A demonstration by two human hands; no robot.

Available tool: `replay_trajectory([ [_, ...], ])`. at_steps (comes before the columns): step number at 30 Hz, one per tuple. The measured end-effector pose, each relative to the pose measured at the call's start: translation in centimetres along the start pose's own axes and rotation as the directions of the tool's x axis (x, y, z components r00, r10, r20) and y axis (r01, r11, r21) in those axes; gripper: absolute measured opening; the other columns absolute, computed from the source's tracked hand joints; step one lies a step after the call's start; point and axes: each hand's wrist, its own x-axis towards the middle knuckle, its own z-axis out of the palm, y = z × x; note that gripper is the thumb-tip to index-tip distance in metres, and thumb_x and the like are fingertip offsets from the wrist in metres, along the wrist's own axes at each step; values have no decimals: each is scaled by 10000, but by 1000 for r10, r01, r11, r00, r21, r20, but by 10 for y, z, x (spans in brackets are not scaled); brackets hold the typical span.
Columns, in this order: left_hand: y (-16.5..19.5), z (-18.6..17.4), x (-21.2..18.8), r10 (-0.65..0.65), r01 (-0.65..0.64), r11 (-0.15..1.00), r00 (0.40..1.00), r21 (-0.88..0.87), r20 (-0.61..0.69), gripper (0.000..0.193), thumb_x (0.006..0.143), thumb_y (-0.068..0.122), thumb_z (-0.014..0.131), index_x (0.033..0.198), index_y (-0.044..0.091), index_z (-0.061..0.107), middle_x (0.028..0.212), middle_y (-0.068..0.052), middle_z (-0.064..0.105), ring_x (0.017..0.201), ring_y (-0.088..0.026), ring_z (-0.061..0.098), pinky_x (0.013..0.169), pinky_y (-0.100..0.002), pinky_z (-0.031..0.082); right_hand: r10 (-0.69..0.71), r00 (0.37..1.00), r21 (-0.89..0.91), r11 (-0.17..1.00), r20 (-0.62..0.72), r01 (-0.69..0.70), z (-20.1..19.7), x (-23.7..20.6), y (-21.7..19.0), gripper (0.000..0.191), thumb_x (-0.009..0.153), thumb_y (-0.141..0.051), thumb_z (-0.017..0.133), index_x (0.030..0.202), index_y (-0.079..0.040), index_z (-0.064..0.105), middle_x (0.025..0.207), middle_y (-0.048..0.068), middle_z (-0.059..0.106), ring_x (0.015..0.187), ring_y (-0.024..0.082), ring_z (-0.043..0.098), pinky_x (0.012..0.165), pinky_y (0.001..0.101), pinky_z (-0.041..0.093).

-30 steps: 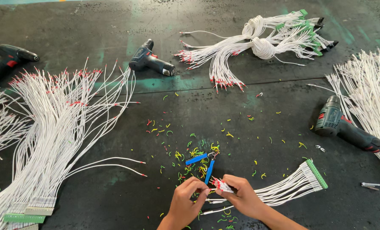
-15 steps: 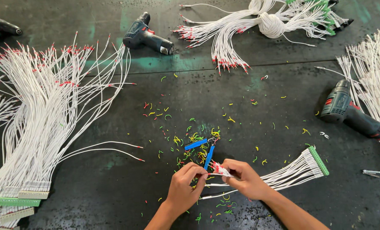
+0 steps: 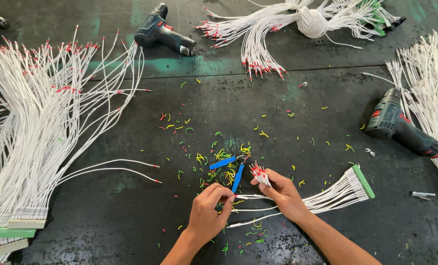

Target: The person inserts stripped wire ends one at a time into a green connector housing, working along a large white wire harness laid on the workbench. They occasionally lift and reposition the harness bundle to reach other wires and continue seating wires into the connector.

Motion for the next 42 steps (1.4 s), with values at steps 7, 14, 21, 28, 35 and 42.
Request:
replay_trajectory([
  [7,-1,4,-2,12,-12,1000,1000,13,7,86,853,-30,724,901,16,670,808,-73,670,674,-203,703,592,-306,559,-19,1000,-328,944,-3,17,3,-7,-13,153,907,-66,631,1044,-23,684,847,35,652,774,67,567,684,257,486],
  [14,0,4,-2,16,-16,1000,1000,23,8,87,854,-27,727,897,18,667,805,-75,667,676,-207,700,593,-310,555,-22,994,-506,859,105,72,0,-8,-32,160,813,14,617,969,-9,646,800,120,633,735,249,586,674,361,491],
  [21,2,4,-4,22,-22,999,1000,30,19,94,852,-26,731,898,22,665,811,-75,663,682,-209,700,596,-316,552,25,980,-578,810,195,95,5,-10,-43,109,841,-36,676,934,6,636,822,126,570,739,274,578,666,380,471],
  [28,4,6,-5,95,-95,996,995,1,27,142,815,-56,729,911,24,663,847,-81,676,737,-234,702,641,-335,559,-79,972,-388,907,220,161,15,-11,-35,132,919,-41,694,957,30,590,867,91,528,763,196,524,674,336,462],
  [35,7,12,-6,105,-105,994,994,21,30,164,806,-50,750,924,30,669,865,-78,674,747,-245,699,647,-339,560,61,983,-134,990,176,-38,16,-15,-20,132,900,17,648,1021,0,698,843,19,649,795,72,545,699,267,483],
  [42,7,11,-5,161,-162,984,987,68,18,178,796,-41,759,923,36,661,872,-76,659,757,-251,686,650,-348,553,238,961,-240,950,142,-199,16,-14,-22,108,961,-131,681,938,-29,709,730,-2,652,621,65,539,549,268,465],
])
